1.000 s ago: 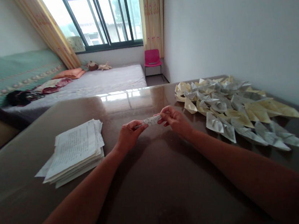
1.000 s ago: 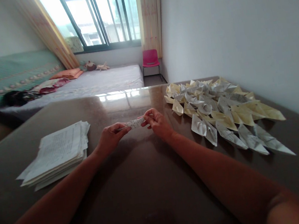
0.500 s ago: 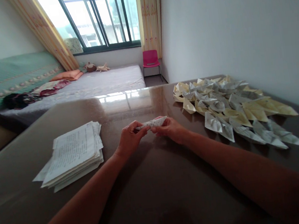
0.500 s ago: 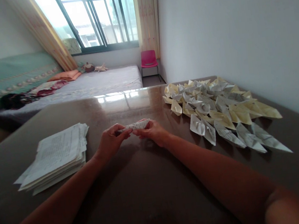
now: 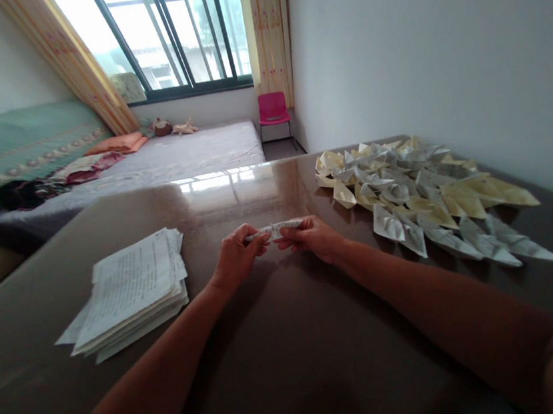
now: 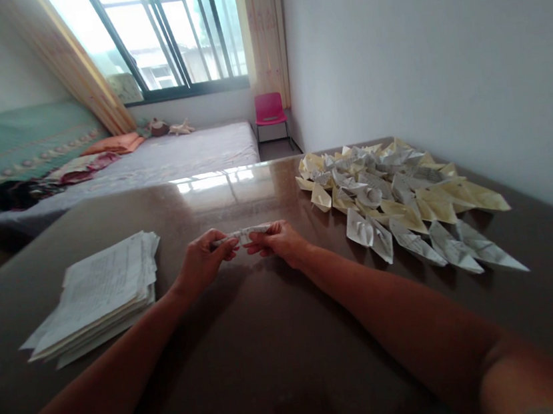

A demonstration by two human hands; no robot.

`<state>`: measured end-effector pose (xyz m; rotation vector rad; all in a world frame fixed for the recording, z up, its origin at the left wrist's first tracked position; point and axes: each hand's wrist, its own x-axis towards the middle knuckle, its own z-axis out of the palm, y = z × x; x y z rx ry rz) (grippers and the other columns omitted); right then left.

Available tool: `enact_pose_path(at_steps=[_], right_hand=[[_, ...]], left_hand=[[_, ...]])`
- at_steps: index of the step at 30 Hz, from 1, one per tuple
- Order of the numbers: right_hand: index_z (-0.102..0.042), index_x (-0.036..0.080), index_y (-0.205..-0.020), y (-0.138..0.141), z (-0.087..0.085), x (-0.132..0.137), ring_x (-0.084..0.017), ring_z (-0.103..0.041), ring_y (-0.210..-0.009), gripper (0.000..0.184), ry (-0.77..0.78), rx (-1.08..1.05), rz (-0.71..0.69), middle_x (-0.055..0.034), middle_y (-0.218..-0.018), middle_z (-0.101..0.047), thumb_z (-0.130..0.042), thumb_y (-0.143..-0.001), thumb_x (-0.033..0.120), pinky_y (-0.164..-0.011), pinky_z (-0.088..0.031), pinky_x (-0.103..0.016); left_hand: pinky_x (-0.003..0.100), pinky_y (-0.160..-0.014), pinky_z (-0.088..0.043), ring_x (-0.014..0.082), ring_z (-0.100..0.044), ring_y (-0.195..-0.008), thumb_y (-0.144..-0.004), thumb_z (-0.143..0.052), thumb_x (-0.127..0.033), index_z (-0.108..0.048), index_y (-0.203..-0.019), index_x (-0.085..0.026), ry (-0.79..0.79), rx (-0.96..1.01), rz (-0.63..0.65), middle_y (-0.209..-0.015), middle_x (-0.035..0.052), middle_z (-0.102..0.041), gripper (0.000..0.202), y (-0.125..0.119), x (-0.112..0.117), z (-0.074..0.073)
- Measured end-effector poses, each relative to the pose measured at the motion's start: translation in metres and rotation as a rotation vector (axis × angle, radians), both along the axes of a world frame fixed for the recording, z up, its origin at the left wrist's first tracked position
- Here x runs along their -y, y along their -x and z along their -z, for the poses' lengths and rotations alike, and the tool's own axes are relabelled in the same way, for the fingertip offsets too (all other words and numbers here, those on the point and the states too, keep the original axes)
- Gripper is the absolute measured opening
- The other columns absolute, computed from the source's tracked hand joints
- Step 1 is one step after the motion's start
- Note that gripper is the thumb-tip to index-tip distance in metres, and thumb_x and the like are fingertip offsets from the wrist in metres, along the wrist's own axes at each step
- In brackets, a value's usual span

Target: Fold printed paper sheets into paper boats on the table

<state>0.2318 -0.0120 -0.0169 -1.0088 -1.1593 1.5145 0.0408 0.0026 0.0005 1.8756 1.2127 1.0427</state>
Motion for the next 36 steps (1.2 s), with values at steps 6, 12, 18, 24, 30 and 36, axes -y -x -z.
enact_pose_path(at_steps=[6, 12, 18, 24, 30, 36], right_hand=[[-0.070, 0.015, -0.085, -0.008, 0.001, -0.005, -0.015, -0.066, -0.066, 0.037, -0.066, 0.166, -0.056, -0.0068, -0.075, -0.072, -0.075, -0.069, 0.048, -0.045, -0.042, -0.017], [-0.062, 0.018, -0.101, -0.031, 0.003, -0.014, -0.008, -0.057, -0.056, 0.046, -0.234, 0.372, 0.019, -0.0024, -0.090, -0.068, -0.080, -0.060, 0.028, -0.044, -0.044, -0.018], [-0.064, 0.018, -0.083, -0.039, 0.001, -0.013, -0.008, -0.055, -0.054, 0.023, -0.347, 0.504, 0.066, 0.0053, -0.064, -0.063, -0.073, -0.062, 0.020, -0.049, -0.041, -0.018], [-0.070, 0.020, -0.072, -0.035, -0.001, -0.008, -0.014, -0.062, -0.067, 0.008, -0.471, 0.600, 0.066, 0.0014, -0.069, -0.069, -0.064, -0.068, 0.016, -0.066, -0.047, -0.025], [-0.072, 0.022, -0.078, -0.027, 0.006, -0.006, -0.018, -0.064, -0.075, 0.011, -0.548, 0.650, 0.086, -0.0012, -0.078, -0.072, -0.062, -0.075, 0.020, -0.074, -0.049, -0.031], [-0.072, 0.023, -0.082, -0.025, 0.010, -0.006, -0.019, -0.065, -0.075, 0.013, -0.569, 0.682, 0.098, -0.0019, -0.081, -0.072, -0.060, -0.078, 0.020, -0.075, -0.048, -0.033]], left_hand=[[0.023, -0.053, -0.046, 0.0143, -0.062, -0.057, -0.082, -0.057, -0.047, -0.062, -0.077, -0.017, -0.027, -0.129, 0.100, -0.064, 0.0016, -0.068, 0.031, 0.007, -0.008, 0.010], [0.026, -0.069, -0.050, 0.0165, -0.063, -0.079, -0.079, -0.060, -0.038, -0.071, -0.083, -0.021, -0.130, -0.232, 0.193, -0.096, 0.0043, -0.067, 0.021, 0.022, -0.014, 0.012], [0.029, -0.075, -0.052, 0.0180, -0.063, -0.085, -0.078, -0.058, -0.030, -0.072, -0.085, -0.022, -0.175, -0.285, 0.242, -0.100, 0.0056, -0.065, 0.018, 0.026, -0.015, 0.014], [0.030, -0.078, -0.050, 0.0174, -0.062, -0.081, -0.079, -0.058, -0.030, -0.070, -0.090, -0.023, -0.197, -0.346, 0.248, -0.097, 0.0039, -0.065, 0.017, 0.027, -0.013, 0.013], [0.030, -0.076, -0.047, 0.0186, -0.061, -0.077, -0.081, -0.058, -0.030, -0.065, -0.092, -0.024, -0.204, -0.387, 0.188, -0.090, 0.0024, -0.066, 0.015, 0.025, -0.011, 0.017], [0.029, -0.072, -0.045, 0.0195, -0.061, -0.077, -0.079, -0.061, -0.030, -0.062, -0.089, -0.025, -0.185, -0.418, 0.192, -0.086, 0.0011, -0.068, 0.011, 0.025, -0.011, 0.017]])
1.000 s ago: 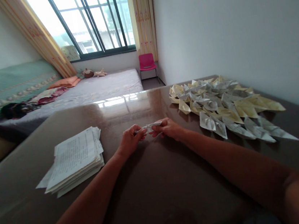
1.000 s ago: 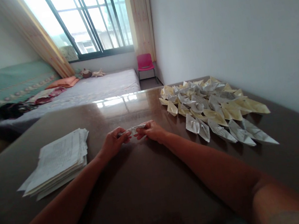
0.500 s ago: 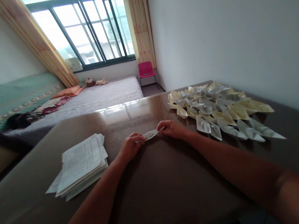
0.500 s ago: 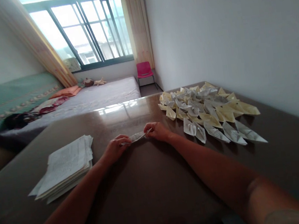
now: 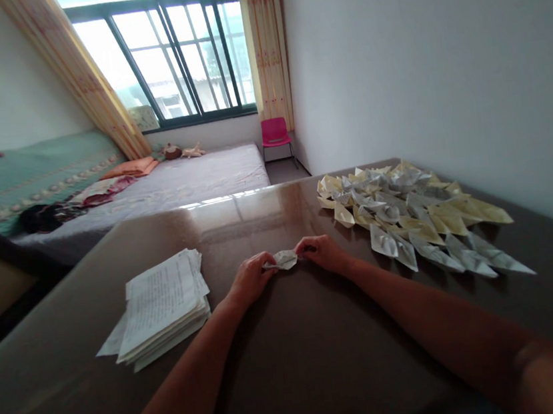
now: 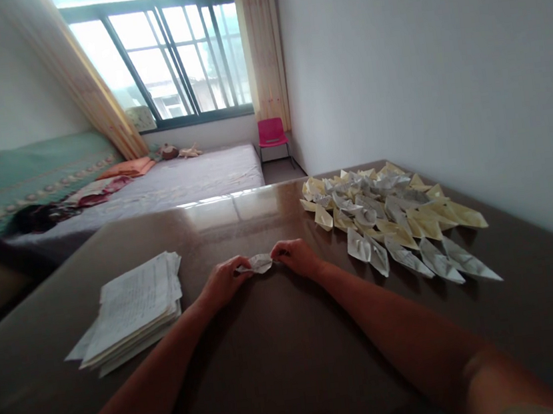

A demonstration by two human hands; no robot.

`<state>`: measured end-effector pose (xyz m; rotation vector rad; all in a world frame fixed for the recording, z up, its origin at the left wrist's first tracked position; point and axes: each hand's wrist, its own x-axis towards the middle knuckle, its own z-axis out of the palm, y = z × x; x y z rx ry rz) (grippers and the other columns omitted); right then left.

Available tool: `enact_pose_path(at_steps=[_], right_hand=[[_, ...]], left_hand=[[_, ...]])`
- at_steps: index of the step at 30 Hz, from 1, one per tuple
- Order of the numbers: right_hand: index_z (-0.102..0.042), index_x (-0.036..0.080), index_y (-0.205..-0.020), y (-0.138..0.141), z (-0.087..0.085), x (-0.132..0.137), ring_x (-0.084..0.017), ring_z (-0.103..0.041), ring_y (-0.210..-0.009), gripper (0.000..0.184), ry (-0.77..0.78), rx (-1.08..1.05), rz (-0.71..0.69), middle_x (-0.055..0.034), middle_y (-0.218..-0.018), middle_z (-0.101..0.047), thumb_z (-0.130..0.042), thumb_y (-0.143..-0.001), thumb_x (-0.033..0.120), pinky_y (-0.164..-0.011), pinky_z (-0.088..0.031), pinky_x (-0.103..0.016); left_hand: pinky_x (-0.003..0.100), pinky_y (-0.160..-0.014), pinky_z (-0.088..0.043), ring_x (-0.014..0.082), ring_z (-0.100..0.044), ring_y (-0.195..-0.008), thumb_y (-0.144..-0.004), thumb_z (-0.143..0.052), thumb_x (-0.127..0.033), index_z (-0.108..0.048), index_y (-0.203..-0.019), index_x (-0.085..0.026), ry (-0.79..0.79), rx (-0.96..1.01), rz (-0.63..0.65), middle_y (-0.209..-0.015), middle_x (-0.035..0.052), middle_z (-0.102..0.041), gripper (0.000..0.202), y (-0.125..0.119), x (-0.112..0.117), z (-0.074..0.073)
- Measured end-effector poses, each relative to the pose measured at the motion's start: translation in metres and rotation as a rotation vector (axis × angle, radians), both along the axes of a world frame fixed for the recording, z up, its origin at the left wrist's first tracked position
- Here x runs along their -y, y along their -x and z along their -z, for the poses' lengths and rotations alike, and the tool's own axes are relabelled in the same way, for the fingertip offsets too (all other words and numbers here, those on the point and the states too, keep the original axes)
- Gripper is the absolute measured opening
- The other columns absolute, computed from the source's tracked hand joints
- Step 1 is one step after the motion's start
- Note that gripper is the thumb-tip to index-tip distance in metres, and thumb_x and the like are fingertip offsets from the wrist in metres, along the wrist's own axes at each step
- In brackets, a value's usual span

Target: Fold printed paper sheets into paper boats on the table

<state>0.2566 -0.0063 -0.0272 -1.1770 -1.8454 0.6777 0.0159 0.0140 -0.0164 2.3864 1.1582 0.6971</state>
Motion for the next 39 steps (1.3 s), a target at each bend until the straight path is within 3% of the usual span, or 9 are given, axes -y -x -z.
enact_pose_path(at_steps=[9, 11, 13, 15, 18, 21, 26, 33, 39], right_hand=[[-0.071, 0.029, -0.085, 0.011, -0.004, 0.003, -0.017, -0.066, -0.077, 0.016, -0.021, 0.055, 0.047, 0.0035, -0.085, -0.072, -0.058, -0.082, 0.019, -0.074, -0.051, -0.030], [-0.071, 0.027, -0.083, 0.011, -0.009, 0.000, -0.016, -0.066, -0.075, 0.016, -0.024, 0.078, 0.084, 0.0038, -0.081, -0.072, -0.060, -0.081, 0.017, -0.072, -0.051, -0.028], [-0.071, 0.025, -0.079, 0.007, -0.018, -0.003, -0.016, -0.066, -0.073, 0.014, -0.031, 0.104, 0.125, 0.0035, -0.077, -0.073, -0.063, -0.078, 0.014, -0.070, -0.051, -0.027], [-0.072, 0.023, -0.079, -0.005, -0.032, -0.003, -0.015, -0.067, -0.071, 0.012, -0.049, 0.128, 0.165, 0.0037, -0.075, -0.073, -0.065, -0.076, 0.014, -0.068, -0.051, -0.025], [-0.074, 0.024, -0.082, -0.043, -0.060, 0.006, -0.014, -0.067, -0.069, 0.010, -0.106, 0.150, 0.269, 0.0037, -0.075, -0.073, -0.066, -0.078, 0.019, -0.066, -0.051, -0.023], [-0.074, 0.024, -0.083, -0.102, -0.085, 0.026, -0.017, -0.067, -0.080, 0.010, -0.208, 0.168, 0.470, -0.0006, -0.086, -0.074, -0.066, -0.079, 0.025, -0.073, -0.051, -0.027], [-0.074, 0.019, -0.086, -0.203, -0.104, 0.065, -0.023, -0.067, -0.081, 0.022, -0.323, 0.195, 0.874, -0.0079, -0.089, -0.074, -0.061, -0.081, 0.036, -0.078, -0.050, -0.036], [-0.074, 0.019, -0.087, -0.287, -0.098, 0.139, -0.021, -0.066, -0.075, 0.027, -0.358, 0.323, 1.170, -0.0078, -0.087, -0.073, -0.059, -0.082, 0.042, -0.075, -0.050, -0.033], [-0.073, 0.023, -0.083, -0.312, -0.061, 0.208, -0.018, -0.066, -0.073, 0.022, -0.245, 0.416, 1.089, -0.0039, -0.085, -0.073, -0.059, -0.083, 0.040, -0.067, -0.051, -0.029]], left_hand=[[0.036, -0.079, -0.049, 0.0228, -0.063, -0.085, -0.084, -0.053, -0.033, -0.061, -0.095, -0.026, -0.056, 0.025, 0.061, -0.091, 0.0044, -0.066, 0.015, -0.002, 0.000, 0.000], [0.037, -0.081, -0.050, 0.0226, -0.065, -0.087, -0.081, -0.057, -0.038, -0.057, -0.112, -0.025, 0.003, 0.056, 0.040, -0.100, 0.0054, -0.066, 0.033, -0.001, -0.002, 0.001], [0.037, -0.076, -0.053, 0.0198, -0.067, -0.075, -0.080, -0.058, -0.047, -0.045, -0.130, -0.024, 0.093, 0.112, -0.044, -0.105, 0.0066, -0.065, 0.056, 0.001, -0.007, 0.004], [0.038, -0.074, -0.055, 0.0170, -0.067, -0.067, -0.083, -0.053, -0.051, -0.034, -0.137, -0.023, 0.165, 0.179, -0.077, -0.105, 0.0067, -0.065, 0.064, 0.002, -0.013, 0.008], [0.039, -0.074, -0.056, 0.0176, -0.068, -0.068, -0.085, -0.049, -0.052, -0.036, -0.135, -0.021, 0.153, 0.179, -0.071, -0.103, 0.0071, -0.065, 0.061, 0.004, -0.020, 0.015], [0.037, -0.076, -0.057, 0.0180, -0.069, -0.075, -0.085, -0.049, -0.051, -0.043, -0.130, -0.021, 0.059, 0.154, -0.034, -0.116, 0.0104, -0.060, 0.054, 0.004, -0.024, 0.019], [0.034, -0.080, -0.057, 0.0191, -0.068, -0.090, -0.086, -0.047, -0.049, -0.054, -0.119, -0.022, -0.101, 0.099, 0.024, -0.129, 0.0106, -0.054, 0.043, 0.005, -0.025, 0.020], [0.029, -0.074, -0.059, 0.0197, -0.069, -0.091, -0.084, -0.049, -0.055, -0.062, -0.111, -0.024, -0.121, 0.081, 0.082, -0.126, 0.0087, -0.058, 0.043, 0.008, -0.033, 0.021], [0.032, -0.078, -0.060, 0.0245, -0.068, -0.098, -0.081, -0.050, -0.061, -0.067, -0.103, -0.027, -0.128, 0.006, 0.065, -0.124, 0.0059, -0.062, 0.044, 0.012, -0.042, 0.024]])
